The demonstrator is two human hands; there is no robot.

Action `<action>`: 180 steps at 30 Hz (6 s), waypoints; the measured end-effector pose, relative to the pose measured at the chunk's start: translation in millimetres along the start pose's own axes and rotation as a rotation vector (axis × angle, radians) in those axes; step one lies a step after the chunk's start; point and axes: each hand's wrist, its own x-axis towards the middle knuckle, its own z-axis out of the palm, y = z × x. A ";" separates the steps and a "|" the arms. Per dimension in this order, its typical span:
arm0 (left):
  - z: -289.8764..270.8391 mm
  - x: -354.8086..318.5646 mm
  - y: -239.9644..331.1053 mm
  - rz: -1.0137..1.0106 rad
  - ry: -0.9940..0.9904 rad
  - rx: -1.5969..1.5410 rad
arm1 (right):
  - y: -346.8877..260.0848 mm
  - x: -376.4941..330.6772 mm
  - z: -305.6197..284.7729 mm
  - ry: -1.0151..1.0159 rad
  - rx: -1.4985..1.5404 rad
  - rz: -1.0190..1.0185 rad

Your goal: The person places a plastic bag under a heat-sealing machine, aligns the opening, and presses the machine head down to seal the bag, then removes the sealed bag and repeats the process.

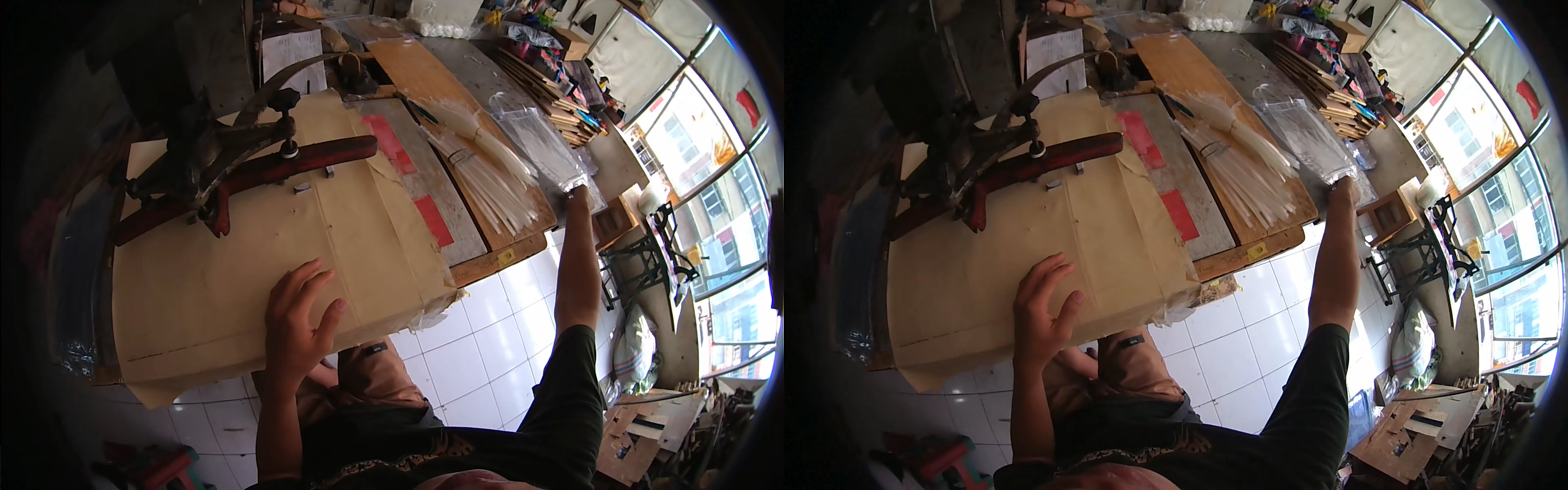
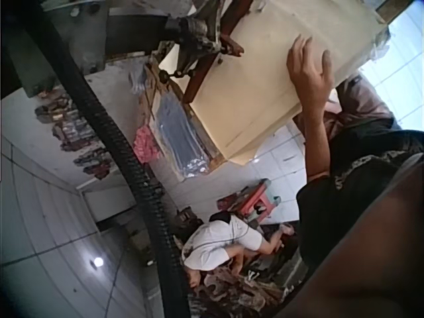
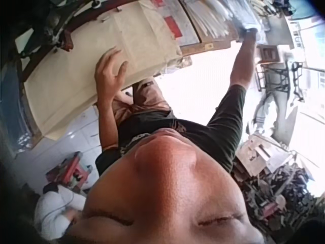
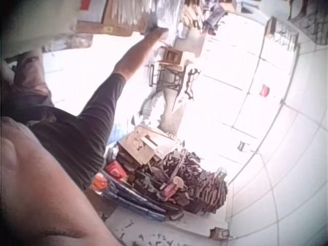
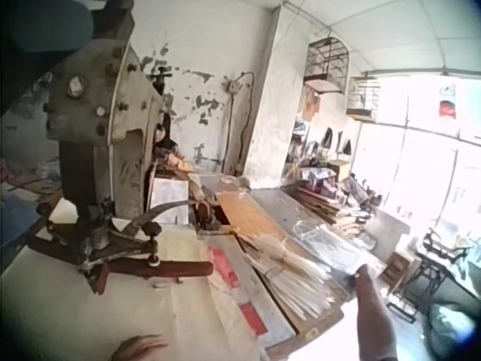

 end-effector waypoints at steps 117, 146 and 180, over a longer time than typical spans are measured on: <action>-116.5 -47.9 -59.1 -0.378 0.217 -0.628 | 53.8 -524.7 -36.3 -1.381 0.020 -0.801; -123.1 11.2 -58.5 0.058 -0.393 0.496 | 35.7 -520.8 10.6 -1.423 -0.821 -1.593; -101.4 -48.1 -57.6 0.560 0.026 0.951 | 73.8 -517.1 -58.5 -0.944 -0.485 -2.255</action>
